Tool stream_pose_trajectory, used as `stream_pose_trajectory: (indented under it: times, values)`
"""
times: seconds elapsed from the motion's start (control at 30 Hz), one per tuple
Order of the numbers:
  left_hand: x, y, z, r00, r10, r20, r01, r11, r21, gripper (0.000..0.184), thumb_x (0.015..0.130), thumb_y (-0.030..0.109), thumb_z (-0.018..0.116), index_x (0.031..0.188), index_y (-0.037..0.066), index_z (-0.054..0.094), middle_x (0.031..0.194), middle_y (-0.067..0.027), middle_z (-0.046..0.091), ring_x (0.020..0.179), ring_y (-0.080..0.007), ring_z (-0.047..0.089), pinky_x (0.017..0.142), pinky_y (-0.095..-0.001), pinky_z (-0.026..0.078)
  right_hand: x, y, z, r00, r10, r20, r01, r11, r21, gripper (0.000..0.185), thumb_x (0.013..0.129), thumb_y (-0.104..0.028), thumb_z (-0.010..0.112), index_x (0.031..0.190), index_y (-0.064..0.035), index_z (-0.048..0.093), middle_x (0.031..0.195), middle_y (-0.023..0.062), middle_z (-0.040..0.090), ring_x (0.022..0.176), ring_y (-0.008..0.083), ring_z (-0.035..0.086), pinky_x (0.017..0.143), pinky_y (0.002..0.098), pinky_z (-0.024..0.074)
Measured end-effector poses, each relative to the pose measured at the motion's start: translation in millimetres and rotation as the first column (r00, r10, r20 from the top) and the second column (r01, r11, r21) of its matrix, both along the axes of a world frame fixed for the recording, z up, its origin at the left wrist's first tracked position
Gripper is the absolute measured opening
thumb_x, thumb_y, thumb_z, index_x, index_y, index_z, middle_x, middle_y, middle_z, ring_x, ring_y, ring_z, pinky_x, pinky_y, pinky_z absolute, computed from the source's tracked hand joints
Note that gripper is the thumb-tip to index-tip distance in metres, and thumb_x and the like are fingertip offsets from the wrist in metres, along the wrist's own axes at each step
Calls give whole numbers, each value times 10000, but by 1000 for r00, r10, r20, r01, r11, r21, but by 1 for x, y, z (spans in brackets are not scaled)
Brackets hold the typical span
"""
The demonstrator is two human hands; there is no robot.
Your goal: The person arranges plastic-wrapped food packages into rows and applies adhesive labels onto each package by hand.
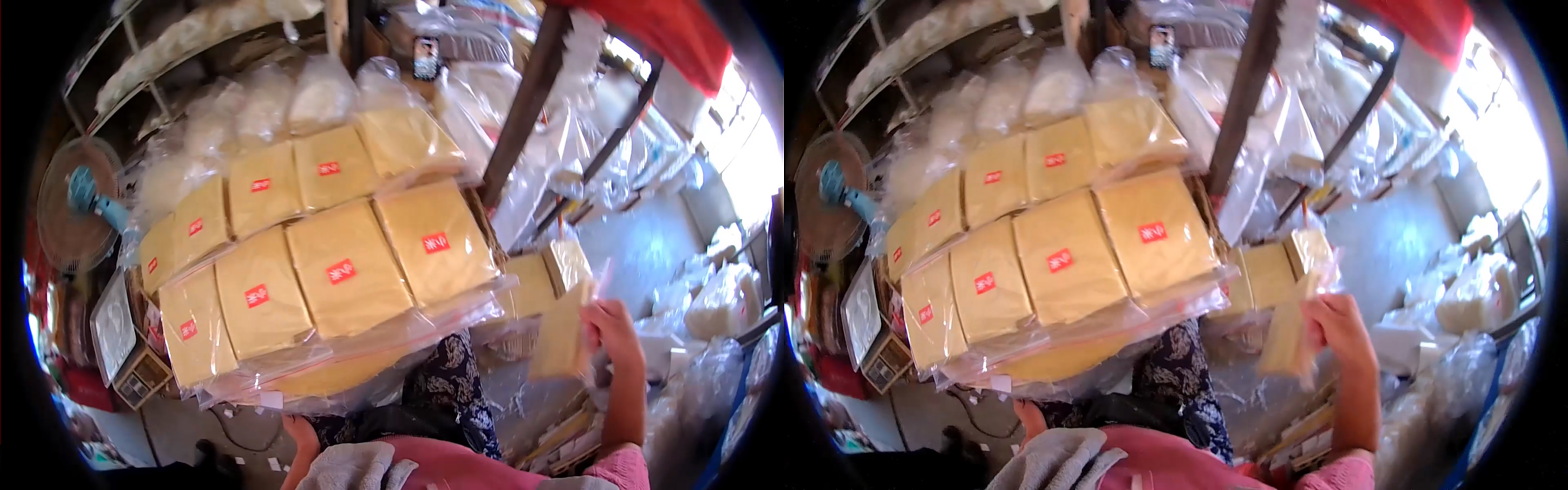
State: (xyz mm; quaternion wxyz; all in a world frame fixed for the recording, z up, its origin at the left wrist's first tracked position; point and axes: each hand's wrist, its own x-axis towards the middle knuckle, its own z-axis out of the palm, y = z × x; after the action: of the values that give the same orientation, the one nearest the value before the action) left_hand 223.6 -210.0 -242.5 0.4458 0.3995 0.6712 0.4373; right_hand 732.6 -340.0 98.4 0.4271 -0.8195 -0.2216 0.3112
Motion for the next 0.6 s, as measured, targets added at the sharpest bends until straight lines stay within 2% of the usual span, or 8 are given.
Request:
stream_pose_trajectory:
  times: [0.07, 0.13, 0.2, 0.23, 0.27, 0.3, 0.47, 0.6]
  values:
    - [10, -2, 25, 999, -27, -35, 27, 1000, -13, 238, 889, 52, 384, 1068, -61, 495, 1026, -135, 567, 932, -180, 506, 838, -305, 397, -23, -10, 50, 998, 59, 15, -59, 998, 4, 256, 783, -157, 586, 562, -45, 519, 463, 19, 468, 371, 92, 441, 350, 231, 320]
    - [20, -2, 38, 998, -6, -59, 12, 995, 103, 246, 887, 58, 390, 1076, -61, 495, 1018, -144, 570, 924, -207, 521, 837, -317, 396, -36, -4, 67, 998, -49, 49, 36, 972, 231, 280, 812, -141, 514, 542, -78, 481, 425, -2, 420, 306, 75, 377, 306, 210, 280]
    - [27, -1, 51, 995, 1, -99, 13, 990, 140, 256, 881, 59, 395, 1087, -58, 493, 1009, -160, 573, 921, -235, 532, 837, -327, 394, -68, 33, 87, 999, 18, -48, 9, 868, 496, 264, 831, -143, 499, 576, -81, 470, 426, -11, 403, 303, 69, 353, 296, 211, 271]
    - [27, -3, 57, 992, -1, -129, 16, 993, 117, 261, 877, 57, 399, 1094, -55, 491, 1003, -170, 574, 922, -249, 536, 839, -332, 393, -67, 49, 90, 989, 76, -127, -4, 871, 492, 214, 853, -156, 497, 659, -68, 511, 537, 18, 478, 401, 66, 421, 352, 204, 317]
    - [24, -5, 61, 987, 0, -162, 15, 996, 92, 267, 872, 55, 402, 1100, -52, 490, 998, -180, 575, 922, -263, 540, 840, -336, 392, -55, 71, 75, 973, 228, 25, -197, 777, 599, 148, 853, -145, 525, 782, -23, 569, 721, 60, 553, 583, 105, 517, 490, 232, 407]
    - [18, -6, 64, 969, -57, -239, 79, 993, 85, 286, 841, 23, 406, 1110, -45, 478, 979, -201, 574, 918, -281, 542, 839, -331, 391, -62, 100, 76, 966, 251, 68, -234, 723, 650, 156, 853, -154, 527, 764, -31, 567, 691, 52, 544, 565, 105, 513, 481, 234, 405]
    - [11, -11, 46, 992, 8, -122, 2, 997, 77, 330, 785, -36, 392, 1106, -50, 470, 981, -206, 570, 917, -302, 539, 829, -329, 393, -125, 262, 66, 961, 277, 3, -152, 519, 841, 216, 850, -199, 538, 677, -72, 560, 542, 11, 500, 475, 109, 491, 440, 240, 395]
    - [7, -9, 37, 996, 9, -90, 2, 992, 126, 396, 767, -49, 404, 1159, -36, 461, 1057, -201, 556, 978, -320, 522, 875, -326, 376, -157, 344, -3, 931, 346, -120, -93, 542, 835, 287, 868, -254, 502, 696, -34, 562, 625, 105, 591, 553, 191, 599, 524, 290, 517]
